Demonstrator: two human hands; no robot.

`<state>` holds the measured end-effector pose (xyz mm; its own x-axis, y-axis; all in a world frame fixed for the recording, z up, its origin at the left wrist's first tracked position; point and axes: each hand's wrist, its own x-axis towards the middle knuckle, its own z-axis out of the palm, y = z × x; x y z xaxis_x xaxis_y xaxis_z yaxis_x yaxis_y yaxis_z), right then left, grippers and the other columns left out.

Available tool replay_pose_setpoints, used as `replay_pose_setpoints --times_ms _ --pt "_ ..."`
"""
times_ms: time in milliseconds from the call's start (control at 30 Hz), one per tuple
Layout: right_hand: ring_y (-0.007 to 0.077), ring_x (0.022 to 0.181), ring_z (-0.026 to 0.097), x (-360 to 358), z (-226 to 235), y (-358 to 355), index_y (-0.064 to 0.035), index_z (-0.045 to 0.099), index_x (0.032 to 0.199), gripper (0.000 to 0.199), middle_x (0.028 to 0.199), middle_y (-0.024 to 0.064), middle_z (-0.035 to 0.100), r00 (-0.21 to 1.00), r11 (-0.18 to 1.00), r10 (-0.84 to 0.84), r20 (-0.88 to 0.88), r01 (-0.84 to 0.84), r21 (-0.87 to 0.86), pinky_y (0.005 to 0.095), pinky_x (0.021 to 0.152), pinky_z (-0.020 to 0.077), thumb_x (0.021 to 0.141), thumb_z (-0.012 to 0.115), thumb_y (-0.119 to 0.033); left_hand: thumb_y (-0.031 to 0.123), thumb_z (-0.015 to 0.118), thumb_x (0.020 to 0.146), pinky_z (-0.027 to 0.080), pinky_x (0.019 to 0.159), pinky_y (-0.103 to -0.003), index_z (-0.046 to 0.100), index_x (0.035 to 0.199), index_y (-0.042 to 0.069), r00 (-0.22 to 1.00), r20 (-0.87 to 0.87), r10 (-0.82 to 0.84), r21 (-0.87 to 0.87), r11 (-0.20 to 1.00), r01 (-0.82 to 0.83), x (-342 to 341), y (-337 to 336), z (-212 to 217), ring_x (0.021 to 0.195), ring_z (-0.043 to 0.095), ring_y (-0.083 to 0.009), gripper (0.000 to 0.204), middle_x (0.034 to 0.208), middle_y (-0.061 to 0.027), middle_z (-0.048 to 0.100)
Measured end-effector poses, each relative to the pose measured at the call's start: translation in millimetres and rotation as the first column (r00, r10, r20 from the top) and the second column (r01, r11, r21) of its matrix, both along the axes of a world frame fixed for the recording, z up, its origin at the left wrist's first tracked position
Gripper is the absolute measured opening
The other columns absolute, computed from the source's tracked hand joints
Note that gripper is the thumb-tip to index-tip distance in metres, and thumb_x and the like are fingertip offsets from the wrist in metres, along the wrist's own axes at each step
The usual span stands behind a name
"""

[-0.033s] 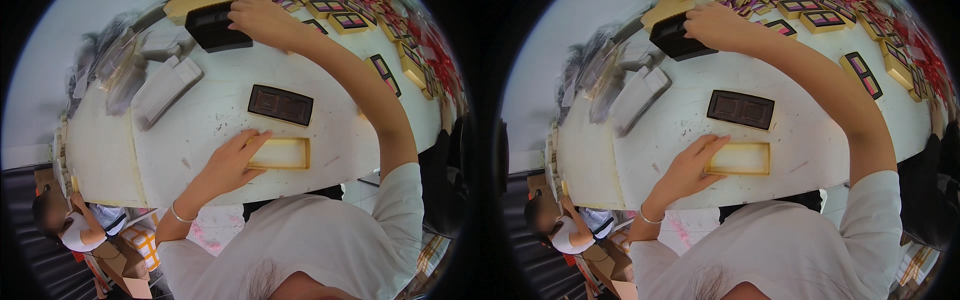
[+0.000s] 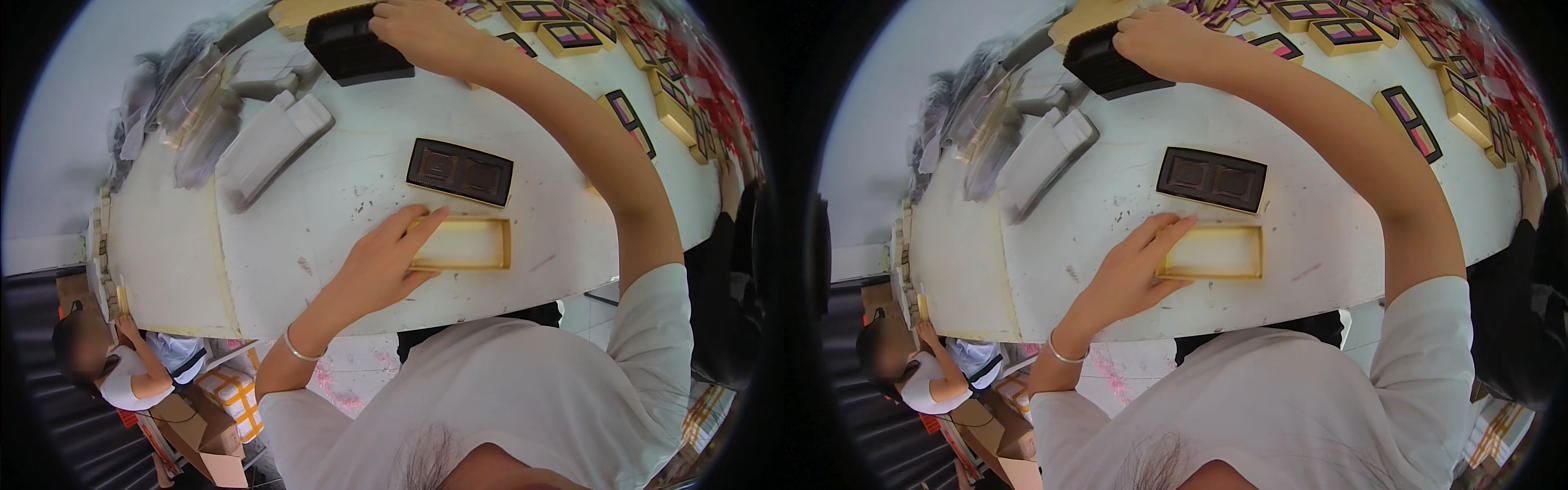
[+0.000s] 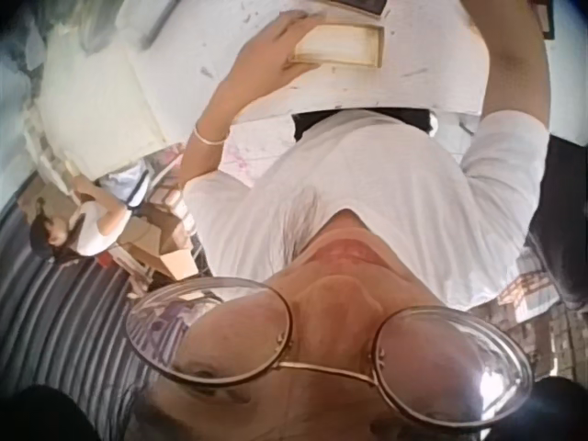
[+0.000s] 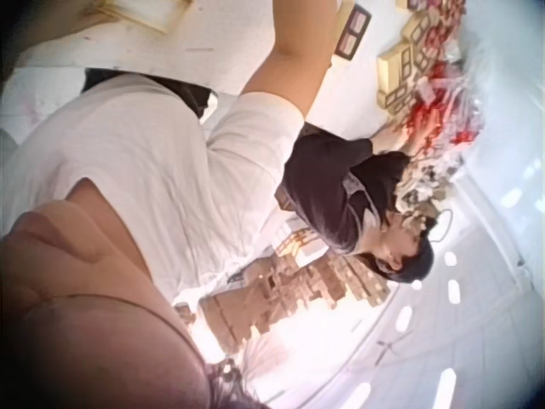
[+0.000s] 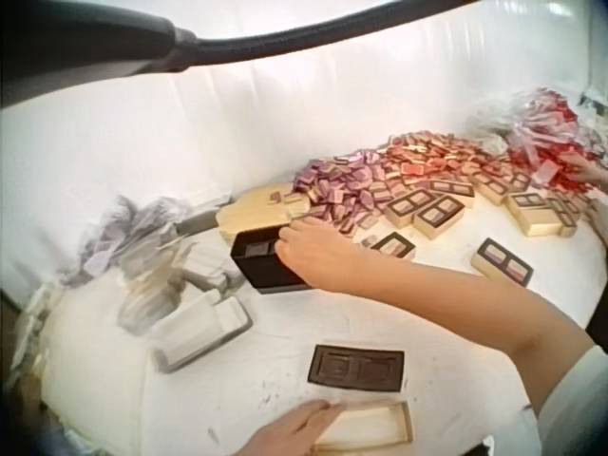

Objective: The person assembles small rectangular cosmetic palettes by placing colored inserts into black trays, covering them with clear plastic lids, and inserting the completed units into gold boxes. The person repeats this sequence multiple times at a workbench with many pre-assembled palettes nearby.

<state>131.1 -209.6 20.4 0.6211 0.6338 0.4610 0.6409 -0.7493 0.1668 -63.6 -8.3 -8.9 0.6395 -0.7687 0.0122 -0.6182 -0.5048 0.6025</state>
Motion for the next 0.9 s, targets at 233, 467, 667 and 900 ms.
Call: replay_pose_setpoints --times_ms 233,467,667,900 --pt "0.0355 0.083 0.06 4.9 30.7 -3.3 0.0011 0.062 0.075 0.017 0.083 0.0181 0.061 0.999 0.973 0.035 -0.03 -0.027 0.229 0.0432 0.071 0.047 0.074 0.066 -0.015 0.013 0.077 0.069 0.051 0.071 -0.033 0.04 0.135 0.011 0.997 0.055 0.051 -0.052 0.997 -0.048 10.0 -28.3 -13.3 0.088 0.058 -0.0272 0.075 0.121 -0.012 0.046" --pt "0.0148 0.107 0.054 -112.1 62.4 -85.8 -0.0025 0.054 0.123 0.044 0.115 0.0071 0.059 0.549 0.525 0.517 -0.656 0.402 0.75 0.0289 0.088 0.0431 0.084 0.061 -0.023 0.014 0.078 0.067 0.051 0.08 -0.036 0.033 0.137 0.015 0.987 -0.126 0.105 -0.016 0.994 -0.107 14.0 -13.3 -19.9 0.099 0.058 -0.0314 0.083 0.125 -0.0129 0.049" --pt "0.0073 0.085 0.053 -209.2 15.9 -105.5 -0.006 0.059 0.105 0.035 0.091 0.0 0.058 -0.244 0.664 0.364 -0.899 0.745 0.066 0.0246 0.075 0.0468 0.085 0.065 -0.034 0.01 0.08 0.063 0.049 0.081 -0.036 0.029 0.14 0.016 0.986 -0.155 0.058 -0.101 0.992 -0.074 13.8 -20.0 -14.9 0.102 0.056 -0.0327 0.092 0.122 -0.0139 0.051" --pt "0.0175 0.081 0.057 -224.6 9.8 -67.5 -0.005 0.055 0.112 0.043 0.096 0.0081 0.055 0.556 0.792 0.0 -0.831 0.507 0.34 0.0313 0.065 0.048 0.079 0.071 -0.028 0.011 0.079 0.065 0.049 0.074 -0.035 0.041 0.134 0.016 0.994 -0.113 -0.002 -0.028 1.0 -0.001 14.8 -27.2 -6.6 0.093 0.057 -0.0288 0.079 0.122 -0.0088 0.048"
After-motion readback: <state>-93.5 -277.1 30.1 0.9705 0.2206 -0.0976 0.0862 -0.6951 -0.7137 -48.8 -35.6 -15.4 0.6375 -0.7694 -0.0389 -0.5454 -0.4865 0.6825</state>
